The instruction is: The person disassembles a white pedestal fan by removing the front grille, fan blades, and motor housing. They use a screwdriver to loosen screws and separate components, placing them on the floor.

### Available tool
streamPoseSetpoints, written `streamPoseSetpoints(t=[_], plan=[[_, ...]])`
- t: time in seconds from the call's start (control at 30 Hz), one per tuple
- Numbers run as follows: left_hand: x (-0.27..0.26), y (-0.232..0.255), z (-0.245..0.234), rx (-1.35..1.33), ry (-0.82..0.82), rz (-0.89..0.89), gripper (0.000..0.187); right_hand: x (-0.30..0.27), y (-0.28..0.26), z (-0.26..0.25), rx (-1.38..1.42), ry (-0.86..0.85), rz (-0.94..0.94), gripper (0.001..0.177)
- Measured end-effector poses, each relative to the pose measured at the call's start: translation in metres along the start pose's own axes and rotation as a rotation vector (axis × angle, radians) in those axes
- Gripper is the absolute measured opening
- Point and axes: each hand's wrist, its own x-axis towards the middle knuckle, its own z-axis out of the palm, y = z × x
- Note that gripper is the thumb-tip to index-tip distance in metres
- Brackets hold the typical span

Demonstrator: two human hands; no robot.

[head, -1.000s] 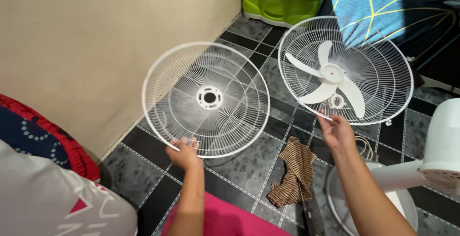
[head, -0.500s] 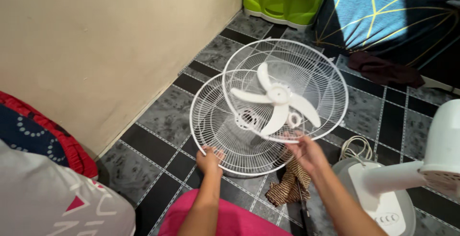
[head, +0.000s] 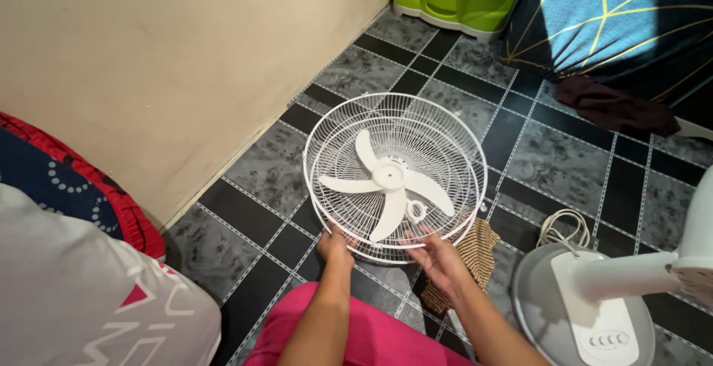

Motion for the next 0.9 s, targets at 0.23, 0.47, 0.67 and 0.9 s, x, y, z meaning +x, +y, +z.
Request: streamPoseSetpoints(t=[0.23, 0.47, 0.67, 0.9], plan=[[-0.03, 0.043, 0.009, 0.141, 0.247, -0.125, 0.077, 0.005, 0.023, -0.014, 0.039, -0.018, 0.035, 0.048], [-0.053, 0.062, 0.018, 0.704, 0.316, 0.395, 0.077, -0.002, 0.024, -0.02, 0.046, -0.002, 0.051, 0.048], [-0.037, 0.039, 0.01, 0.749, 0.275, 0.727, 0.044, -0.011, 0.026, -0.021, -0.1, -0.031, 0.01, 0.037], [-0.034, 0.039, 0.004, 0.81, 0.226, 0.684, 0.055, -0.027, 0.027, -0.034, -0.432, 0.079, -0.087, 0.038]])
